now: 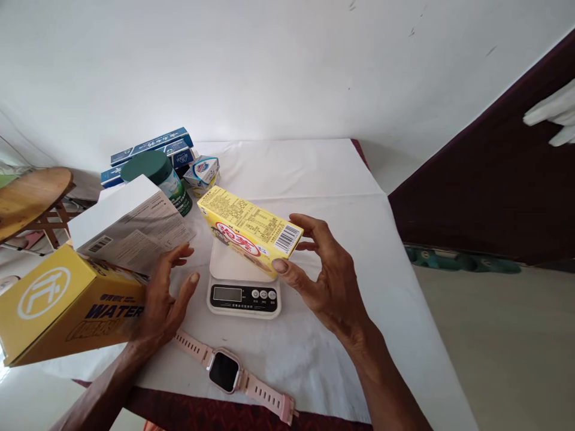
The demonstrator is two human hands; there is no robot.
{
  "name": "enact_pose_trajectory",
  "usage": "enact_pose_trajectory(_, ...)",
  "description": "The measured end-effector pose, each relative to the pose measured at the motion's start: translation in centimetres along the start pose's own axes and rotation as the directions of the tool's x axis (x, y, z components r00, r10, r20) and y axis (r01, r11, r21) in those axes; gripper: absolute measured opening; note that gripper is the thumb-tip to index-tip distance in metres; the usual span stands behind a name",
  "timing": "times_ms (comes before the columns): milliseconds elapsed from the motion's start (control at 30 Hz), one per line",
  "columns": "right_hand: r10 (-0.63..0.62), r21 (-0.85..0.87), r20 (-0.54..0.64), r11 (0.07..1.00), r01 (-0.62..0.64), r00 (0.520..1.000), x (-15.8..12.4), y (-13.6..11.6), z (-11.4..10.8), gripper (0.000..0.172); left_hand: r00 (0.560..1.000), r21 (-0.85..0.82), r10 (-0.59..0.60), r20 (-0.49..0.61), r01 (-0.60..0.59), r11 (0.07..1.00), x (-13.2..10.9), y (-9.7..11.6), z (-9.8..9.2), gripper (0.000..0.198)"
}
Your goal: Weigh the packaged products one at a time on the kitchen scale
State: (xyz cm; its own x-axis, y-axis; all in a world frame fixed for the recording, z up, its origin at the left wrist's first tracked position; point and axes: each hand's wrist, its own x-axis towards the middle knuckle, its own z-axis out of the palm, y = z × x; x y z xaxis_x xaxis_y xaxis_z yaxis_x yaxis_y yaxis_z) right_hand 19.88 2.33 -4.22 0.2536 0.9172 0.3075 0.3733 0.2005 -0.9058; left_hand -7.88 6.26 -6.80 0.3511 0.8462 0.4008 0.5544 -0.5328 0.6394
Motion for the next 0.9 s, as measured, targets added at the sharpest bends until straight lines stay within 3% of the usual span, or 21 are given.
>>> enact_pose_trajectory(33, -0.002, -0.005, 0.002, 1.0, 0.002, 1.0, 0.0, -0.1, 0.1, 0.058, 0.993, 0.065, 0.119, -0.005, -0.118, 0.991, -0.2, 0.4, 0.1, 0.045)
enact_pose_trajectory(100, 0.0, -0.011, 0.005, 1.0, 0.0, 1.0, 0.0, -0.2, 0.2, 0.057, 0.932, 0.15, 0.353, 0.083, -0.362, 0.92, -0.6, 1.3, 0.5, 0.043)
enact_pose_trajectory(200, 0.003, -0.016, 0.004, 1.0, -0.003, 1.0, 0.1, -0.5, 0.4, 0.053, 0.826, 0.151, 0.49, 0.28, -0.541, 0.827, -0.9, 2.5, 1.3, 0.042)
enact_pose_trajectory(300, -0.007, -0.015, 0.003, 1.0, 0.007, 1.0, 0.1, -0.7, 0.5, 0.052, 0.816, 0.165, 0.47, 0.337, -0.543, 0.823, -0.8, 2.9, 1.9, 0.045)
enact_pose_trajectory(900, -0.016, 0.005, 0.0, 1.0, 0.016, 1.0, 0.0, -0.9, 0.6, 0.046, 0.813, 0.193, 0.453, 0.365, -0.542, 0.818, -0.6, 2.3, 2.7, 0.051)
